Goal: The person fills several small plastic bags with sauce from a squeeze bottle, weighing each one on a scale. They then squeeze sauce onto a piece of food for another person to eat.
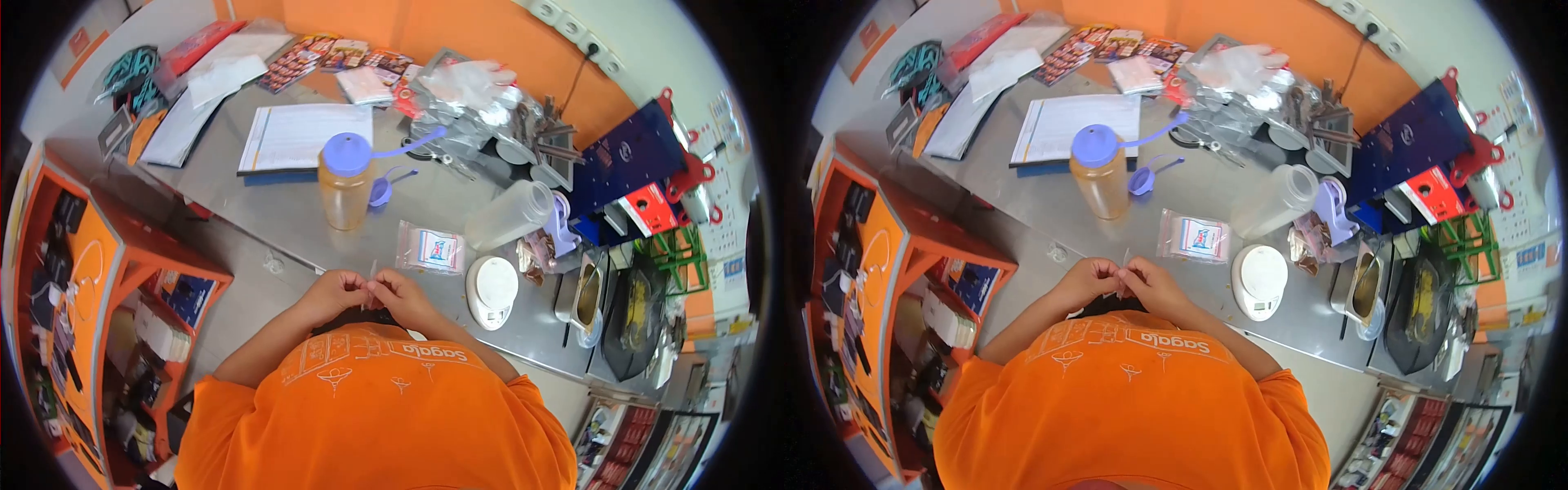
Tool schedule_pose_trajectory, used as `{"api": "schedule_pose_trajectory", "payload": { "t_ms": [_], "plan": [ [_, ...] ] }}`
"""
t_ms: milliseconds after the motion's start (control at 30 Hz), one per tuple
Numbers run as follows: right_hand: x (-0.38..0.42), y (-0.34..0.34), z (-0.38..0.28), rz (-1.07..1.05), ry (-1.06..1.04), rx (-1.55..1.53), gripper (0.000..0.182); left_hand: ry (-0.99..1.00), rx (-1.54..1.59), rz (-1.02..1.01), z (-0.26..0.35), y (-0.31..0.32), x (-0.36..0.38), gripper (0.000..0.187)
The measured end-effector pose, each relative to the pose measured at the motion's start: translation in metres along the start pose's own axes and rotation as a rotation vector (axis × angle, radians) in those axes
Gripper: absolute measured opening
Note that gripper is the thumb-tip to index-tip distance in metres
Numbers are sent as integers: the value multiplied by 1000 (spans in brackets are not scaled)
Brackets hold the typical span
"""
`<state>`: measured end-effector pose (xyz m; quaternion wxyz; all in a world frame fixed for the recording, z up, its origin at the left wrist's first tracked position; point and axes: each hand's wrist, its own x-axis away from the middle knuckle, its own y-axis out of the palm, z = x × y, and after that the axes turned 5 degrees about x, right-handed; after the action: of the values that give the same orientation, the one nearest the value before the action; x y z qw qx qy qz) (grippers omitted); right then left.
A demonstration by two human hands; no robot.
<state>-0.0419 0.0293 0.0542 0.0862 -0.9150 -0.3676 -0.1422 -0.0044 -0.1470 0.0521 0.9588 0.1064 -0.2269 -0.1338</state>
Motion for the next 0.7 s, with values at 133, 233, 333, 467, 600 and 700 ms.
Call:
{"api": "schedule_pose_trajectory", "payload": {
  "t_ms": [133, 233, 333, 467, 600, 700],
  "plan": [
    [-23, 18, -2, -80, 50, -71, 17, 47, -28, 17, -16, -32, 5, 12],
    [-42, 38, -7, -40, 33, 82, 14, 113, -118, 58, -7, -43, 19, 16],
    [-62, 59, -11, -2, -52, 309, 13, 305, -419, 161, -19, -73, 18, 15],
    [-87, 90, -32, 135, -101, 577, 16, 512, -694, 435, -7, -115, 30, 14],
    [-121, 109, -46, 319, -219, 810, 15, 420, -818, 483, 13, -153, 48, 13],
    [-145, 121, -66, 347, -311, 1024, 14, 304, -1053, 475, 32, -179, 66, 32]
  ]
}}
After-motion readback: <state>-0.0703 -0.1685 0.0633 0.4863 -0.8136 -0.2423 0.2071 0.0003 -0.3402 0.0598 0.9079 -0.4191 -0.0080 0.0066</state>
